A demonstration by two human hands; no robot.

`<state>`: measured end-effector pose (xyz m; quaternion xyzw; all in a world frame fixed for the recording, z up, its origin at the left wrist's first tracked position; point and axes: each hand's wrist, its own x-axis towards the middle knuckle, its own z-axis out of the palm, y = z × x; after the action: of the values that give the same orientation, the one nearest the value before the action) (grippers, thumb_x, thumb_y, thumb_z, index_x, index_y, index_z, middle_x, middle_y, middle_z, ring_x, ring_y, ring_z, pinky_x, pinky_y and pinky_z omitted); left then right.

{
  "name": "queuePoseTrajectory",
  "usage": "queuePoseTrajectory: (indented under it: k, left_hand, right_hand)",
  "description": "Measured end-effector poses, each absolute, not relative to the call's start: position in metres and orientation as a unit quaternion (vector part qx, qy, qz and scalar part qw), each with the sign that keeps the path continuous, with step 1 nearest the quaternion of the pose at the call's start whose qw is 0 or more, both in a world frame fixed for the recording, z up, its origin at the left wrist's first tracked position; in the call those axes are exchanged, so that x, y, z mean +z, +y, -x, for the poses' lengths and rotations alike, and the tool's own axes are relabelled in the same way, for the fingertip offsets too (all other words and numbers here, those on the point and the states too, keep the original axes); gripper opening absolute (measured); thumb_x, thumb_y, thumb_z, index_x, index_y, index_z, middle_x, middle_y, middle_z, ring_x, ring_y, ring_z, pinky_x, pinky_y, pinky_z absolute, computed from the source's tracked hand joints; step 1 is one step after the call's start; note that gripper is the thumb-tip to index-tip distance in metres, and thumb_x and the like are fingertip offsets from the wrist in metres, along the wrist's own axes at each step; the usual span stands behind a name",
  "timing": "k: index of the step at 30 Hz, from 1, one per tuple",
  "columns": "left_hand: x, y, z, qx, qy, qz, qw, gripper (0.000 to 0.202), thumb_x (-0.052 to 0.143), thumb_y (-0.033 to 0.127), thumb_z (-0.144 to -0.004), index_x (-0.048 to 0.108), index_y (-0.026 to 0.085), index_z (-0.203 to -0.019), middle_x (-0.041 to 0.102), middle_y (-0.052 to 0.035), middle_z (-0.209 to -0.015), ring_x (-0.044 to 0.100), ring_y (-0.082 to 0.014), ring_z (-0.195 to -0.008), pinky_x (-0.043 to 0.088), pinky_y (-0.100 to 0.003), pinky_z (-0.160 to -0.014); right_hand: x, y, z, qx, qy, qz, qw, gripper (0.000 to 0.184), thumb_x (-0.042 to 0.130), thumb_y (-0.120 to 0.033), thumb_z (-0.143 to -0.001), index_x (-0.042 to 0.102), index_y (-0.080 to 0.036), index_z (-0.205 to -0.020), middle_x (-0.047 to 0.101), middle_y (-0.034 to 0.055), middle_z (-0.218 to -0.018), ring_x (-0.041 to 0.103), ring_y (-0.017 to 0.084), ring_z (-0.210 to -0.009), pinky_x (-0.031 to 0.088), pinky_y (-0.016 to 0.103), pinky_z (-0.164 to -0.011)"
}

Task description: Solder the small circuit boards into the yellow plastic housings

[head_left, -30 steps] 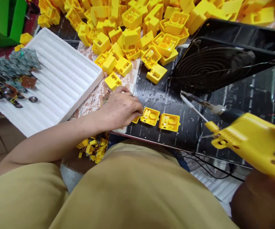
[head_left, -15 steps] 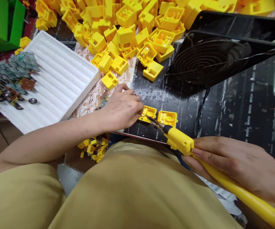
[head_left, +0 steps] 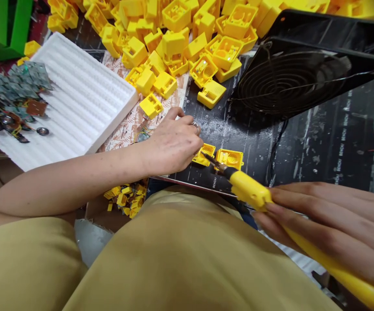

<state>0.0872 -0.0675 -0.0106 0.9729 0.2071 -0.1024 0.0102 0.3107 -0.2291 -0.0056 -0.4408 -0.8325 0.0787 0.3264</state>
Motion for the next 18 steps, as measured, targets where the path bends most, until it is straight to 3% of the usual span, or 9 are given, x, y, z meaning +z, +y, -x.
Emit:
queuePoseTrajectory:
  k: [4,7,10,14,16,18]
  left_hand:
    - [-0.010,-0.067,-0.086,-0.087,0.208,-0.974,0.020,0.026,0.050,0.021,-0.088,0.062,0.019,-0.064,0.065,-0.0051,-0.074,0.058,-0.0248,-0.088,0.042,-0.051,-0.093]
    - [-0.010,-0.067,-0.087,-0.090,0.211,-0.973,0.029,0.029,0.049,0.022,-0.089,0.063,0.019,-0.064,0.065,-0.0054,-0.074,0.057,-0.0244,-0.086,0.041,-0.049,-0.091]
    - [-0.009,-0.067,-0.086,-0.108,0.201,-0.974,0.007,0.028,0.046,0.024,-0.090,0.064,0.020,-0.070,0.067,-0.0056,-0.078,0.058,-0.0252,-0.090,0.042,-0.048,-0.093]
    - [-0.007,-0.063,-0.074,-0.079,0.214,-0.970,0.087,0.021,0.052,0.028,-0.090,0.067,0.020,-0.103,0.074,-0.0055,-0.093,0.060,-0.0271,-0.105,0.037,-0.053,-0.108]
    - [-0.007,-0.059,-0.066,-0.045,0.231,-0.958,0.165,0.031,0.054,0.029,-0.090,0.061,0.019,-0.119,0.074,-0.0058,-0.104,0.059,-0.0265,-0.115,0.032,-0.054,-0.115]
    - [-0.009,-0.055,-0.060,-0.020,0.241,-0.946,0.214,0.033,0.054,0.027,-0.091,0.058,0.018,-0.122,0.073,-0.0070,-0.113,0.058,-0.0250,-0.121,0.032,-0.051,-0.116]
  right_hand:
    - [-0.005,-0.231,-0.328,0.080,-0.842,0.425,0.324,0.020,0.077,-0.012,-0.083,0.065,-0.019,-0.096,0.073,0.0024,-0.084,0.072,0.016,-0.081,0.062,0.028,-0.077]
    - [-0.009,-0.237,-0.329,0.087,-0.821,0.457,0.331,0.026,0.079,-0.011,-0.080,0.065,-0.021,-0.099,0.072,0.0018,-0.086,0.071,0.017,-0.081,0.062,0.030,-0.077]
    - [-0.016,-0.240,-0.328,0.100,-0.801,0.477,0.349,0.041,0.079,-0.010,-0.080,0.065,-0.025,-0.116,0.073,0.0014,-0.089,0.071,0.017,-0.080,0.061,0.031,-0.073]
    - [-0.032,-0.240,-0.328,0.074,-0.765,0.517,0.376,0.067,0.079,-0.013,-0.083,0.053,-0.029,-0.143,0.075,0.0018,-0.093,0.071,0.016,-0.074,0.059,0.026,-0.062]
    - [-0.039,-0.239,-0.329,0.035,-0.755,0.535,0.376,0.068,0.078,-0.022,-0.086,0.049,-0.032,-0.147,0.076,0.0027,-0.096,0.070,0.016,-0.066,0.058,0.027,-0.055]
    - [-0.041,-0.237,-0.329,0.015,-0.759,0.538,0.367,0.065,0.073,-0.030,-0.091,0.045,-0.032,-0.150,0.076,0.0039,-0.097,0.070,0.017,-0.062,0.056,0.028,-0.049]
